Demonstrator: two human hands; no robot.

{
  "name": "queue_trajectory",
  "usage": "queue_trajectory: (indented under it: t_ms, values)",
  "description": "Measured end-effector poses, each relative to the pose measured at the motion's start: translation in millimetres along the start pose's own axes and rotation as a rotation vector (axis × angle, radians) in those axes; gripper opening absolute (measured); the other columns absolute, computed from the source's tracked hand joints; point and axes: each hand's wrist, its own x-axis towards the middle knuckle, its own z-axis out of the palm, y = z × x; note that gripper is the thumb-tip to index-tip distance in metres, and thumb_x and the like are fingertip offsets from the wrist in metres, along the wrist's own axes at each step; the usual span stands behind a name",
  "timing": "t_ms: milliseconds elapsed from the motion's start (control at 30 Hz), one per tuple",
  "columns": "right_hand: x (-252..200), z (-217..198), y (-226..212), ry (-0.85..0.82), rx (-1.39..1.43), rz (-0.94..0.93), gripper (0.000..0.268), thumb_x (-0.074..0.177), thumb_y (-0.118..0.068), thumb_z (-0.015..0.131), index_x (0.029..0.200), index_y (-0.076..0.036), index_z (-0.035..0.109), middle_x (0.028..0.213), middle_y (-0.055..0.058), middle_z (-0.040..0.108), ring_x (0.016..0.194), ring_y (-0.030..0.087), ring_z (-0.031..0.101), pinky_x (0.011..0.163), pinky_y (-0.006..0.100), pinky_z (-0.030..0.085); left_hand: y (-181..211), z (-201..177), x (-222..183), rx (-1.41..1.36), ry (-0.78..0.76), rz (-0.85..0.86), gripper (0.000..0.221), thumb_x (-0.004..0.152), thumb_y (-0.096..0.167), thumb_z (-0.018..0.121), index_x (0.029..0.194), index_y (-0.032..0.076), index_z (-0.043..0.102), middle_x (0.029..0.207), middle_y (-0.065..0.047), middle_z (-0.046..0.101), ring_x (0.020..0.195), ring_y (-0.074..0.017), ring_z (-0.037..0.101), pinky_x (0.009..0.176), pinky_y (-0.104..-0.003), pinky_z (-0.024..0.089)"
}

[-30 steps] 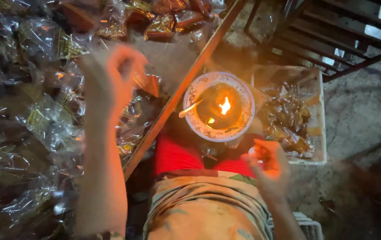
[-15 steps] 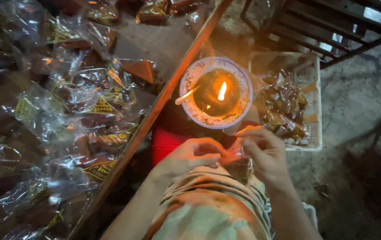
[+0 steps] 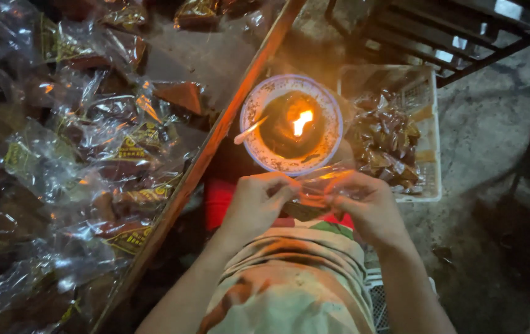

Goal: Sealing small plastic food bags by folding the top edge and passing it over a candle flame to heat-seal the plastic.

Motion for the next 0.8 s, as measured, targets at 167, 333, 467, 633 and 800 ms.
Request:
queue_trajectory:
  t_ms: [167,333,467,633,800]
  values:
    - [2.6,-5.5,-24.4,-0.054,-0.060,-0.026,0.043,0.070,0.009,0.082,0.111,0.007,0.066,0.091,0.020,0.065,0.069,0.025,0.070,0.057,0.038,0.063,17.8,-8.6,-4.9,-0.012,0.010,-0.059,0.007,0.090,0.017,0.079,0.083,0.016,0.082,0.070,-0.001,0.078,0.067,-0.0059,0.066,0.065,-0.025,0.058]
    - [1.2,-2.9,-23.5,-0.289,-0.220,-0.190,0.009,0.080,0.008,0.073,0.087,0.004,0.079,0.072,0.012,0.071,0.068,0.015,0.062,0.057,0.037,0.060,8.9,-11.1,1.8,-0.076,-0.057,-0.141,0.007,0.083,0.009,0.077,0.087,0.011,0.082,0.079,-0.006,0.080,0.079,-0.0095,0.069,0.076,-0.033,0.062]
    - [12.1,-14.6,3.0,-0.300,-0.048,-0.119,0.015,0.076,0.009,0.060,0.066,0.009,0.072,0.061,0.021,0.063,0.053,0.027,0.061,0.052,0.040,0.060,4.6,-13.1,6.3,0.030,-0.066,-0.223,0.019,0.079,0.004,0.067,0.092,0.009,0.080,0.090,-0.011,0.081,0.092,-0.0216,0.077,0.084,-0.036,0.063]
    - [-2.1,23.8,-30.1,-0.003,-0.393,-0.143,0.014,0.077,-0.003,0.084,0.067,-0.005,0.074,0.044,0.007,0.063,0.044,0.014,0.055,0.049,0.028,0.053,-2.7,-1.6,9.5,0.113,0.029,-0.265,0.018,0.075,0.007,0.067,0.085,0.016,0.079,0.086,-0.006,0.080,0.084,-0.0163,0.078,0.076,-0.032,0.066]
    - [-6.4,31.1,-27.0,0.194,-0.120,-0.175,0.042,0.080,0.014,0.077,0.118,-0.004,0.073,0.082,0.016,0.075,0.070,0.016,0.067,0.058,0.025,0.060,-28.6,17.8,5.1,0.181,0.173,0.017,0.016,0.077,0.005,0.064,0.080,0.017,0.074,0.073,-0.004,0.078,0.075,-0.0257,0.076,0.072,-0.035,0.060]
